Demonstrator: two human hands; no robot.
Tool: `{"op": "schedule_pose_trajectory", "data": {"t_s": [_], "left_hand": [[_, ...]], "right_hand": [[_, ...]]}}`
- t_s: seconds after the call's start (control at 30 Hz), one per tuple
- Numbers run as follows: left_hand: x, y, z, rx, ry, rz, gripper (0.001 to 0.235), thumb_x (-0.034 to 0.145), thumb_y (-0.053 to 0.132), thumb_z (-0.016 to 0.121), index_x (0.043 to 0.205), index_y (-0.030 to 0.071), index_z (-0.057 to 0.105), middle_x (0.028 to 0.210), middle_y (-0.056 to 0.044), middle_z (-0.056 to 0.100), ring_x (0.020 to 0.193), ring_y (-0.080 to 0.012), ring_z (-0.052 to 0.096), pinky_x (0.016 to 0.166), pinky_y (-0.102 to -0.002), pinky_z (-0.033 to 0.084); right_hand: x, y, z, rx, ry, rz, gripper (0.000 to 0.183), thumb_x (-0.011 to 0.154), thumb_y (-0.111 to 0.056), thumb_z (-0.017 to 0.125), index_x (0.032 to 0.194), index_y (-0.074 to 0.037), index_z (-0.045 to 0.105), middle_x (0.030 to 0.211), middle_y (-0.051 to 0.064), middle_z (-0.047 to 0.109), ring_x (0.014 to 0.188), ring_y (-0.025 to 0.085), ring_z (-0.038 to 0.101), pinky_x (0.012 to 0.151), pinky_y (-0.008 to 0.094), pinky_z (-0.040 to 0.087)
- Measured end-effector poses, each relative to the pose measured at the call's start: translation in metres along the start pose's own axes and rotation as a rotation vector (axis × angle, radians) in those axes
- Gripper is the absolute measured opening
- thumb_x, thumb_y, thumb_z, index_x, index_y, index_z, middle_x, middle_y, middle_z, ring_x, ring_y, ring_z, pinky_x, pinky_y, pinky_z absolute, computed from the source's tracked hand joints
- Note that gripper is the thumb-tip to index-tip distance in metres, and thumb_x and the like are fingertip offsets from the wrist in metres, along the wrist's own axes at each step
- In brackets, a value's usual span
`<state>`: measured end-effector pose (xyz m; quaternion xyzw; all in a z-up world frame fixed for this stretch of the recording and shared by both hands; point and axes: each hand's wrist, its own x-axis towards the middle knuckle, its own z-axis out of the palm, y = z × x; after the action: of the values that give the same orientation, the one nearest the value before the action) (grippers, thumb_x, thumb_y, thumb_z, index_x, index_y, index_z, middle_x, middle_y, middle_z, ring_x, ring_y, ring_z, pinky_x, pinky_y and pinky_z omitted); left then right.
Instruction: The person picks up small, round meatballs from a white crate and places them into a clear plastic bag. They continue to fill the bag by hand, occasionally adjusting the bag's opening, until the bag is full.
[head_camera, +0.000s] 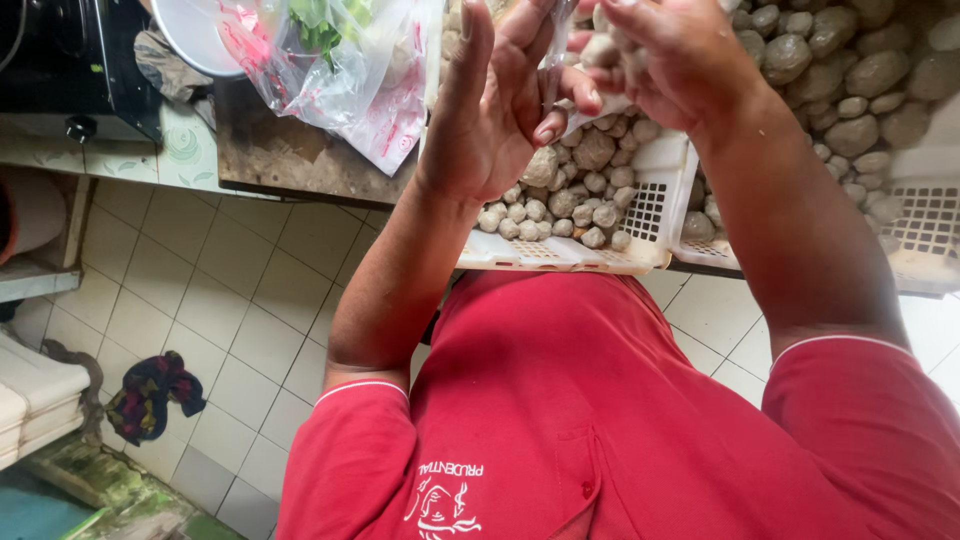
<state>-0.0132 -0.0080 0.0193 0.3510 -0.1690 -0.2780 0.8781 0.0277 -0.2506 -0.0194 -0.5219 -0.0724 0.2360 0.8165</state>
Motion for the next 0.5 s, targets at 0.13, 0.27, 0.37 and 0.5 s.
{"op": "schedule_pose_trajectory", "data": {"t_s": [0.13,0.27,0.37,0.5], "left_hand": [[0.003,0.001,0.000,0.064,0.037,0.033,0.095,0.103,0.074,0.040,0.169,0.009,0.018,0.167,-0.001,0.026,0.102,-0.0185,0.062,0.066,-0.025,0.035],[0.002,0.001,-0.015,0.099,0.051,0.066,0.089,0.106,0.073,0.041,0.163,0.007,0.030,0.159,-0.004,0.038,0.109,-0.0202,0.063,0.064,-0.026,0.033],[0.001,-0.002,-0.027,0.080,0.017,0.082,0.085,0.109,0.074,0.041,0.157,0.004,0.041,0.145,-0.008,0.053,0.114,-0.0193,0.064,0.066,-0.027,0.035],[0.005,-0.008,-0.032,0.064,-0.029,0.080,0.082,0.109,0.074,0.040,0.149,0.003,0.047,0.130,-0.012,0.062,0.114,-0.0183,0.064,0.067,-0.027,0.036]], "right_hand": [[0.011,-0.009,0.000,-0.341,0.213,-0.041,0.037,0.113,-0.031,0.061,0.138,-0.004,0.051,0.127,0.005,0.060,0.103,0.014,0.068,0.089,0.026,0.063],[-0.035,-0.007,-0.008,-0.903,0.210,-0.215,0.021,0.119,-0.024,0.061,0.118,-0.003,0.064,0.110,0.012,0.069,0.099,0.020,0.073,0.084,0.031,0.060],[-0.066,0.018,-0.006,-1.281,0.096,0.074,0.019,0.102,-0.021,0.068,0.102,-0.002,0.070,0.107,0.018,0.069,0.091,0.028,0.069,0.079,0.038,0.061],[-0.068,0.081,0.022,-1.725,-0.464,0.086,0.074,0.066,-0.030,0.084,0.136,-0.017,0.066,0.134,0.021,0.057,0.115,0.038,0.060,0.089,0.051,0.055]]}}
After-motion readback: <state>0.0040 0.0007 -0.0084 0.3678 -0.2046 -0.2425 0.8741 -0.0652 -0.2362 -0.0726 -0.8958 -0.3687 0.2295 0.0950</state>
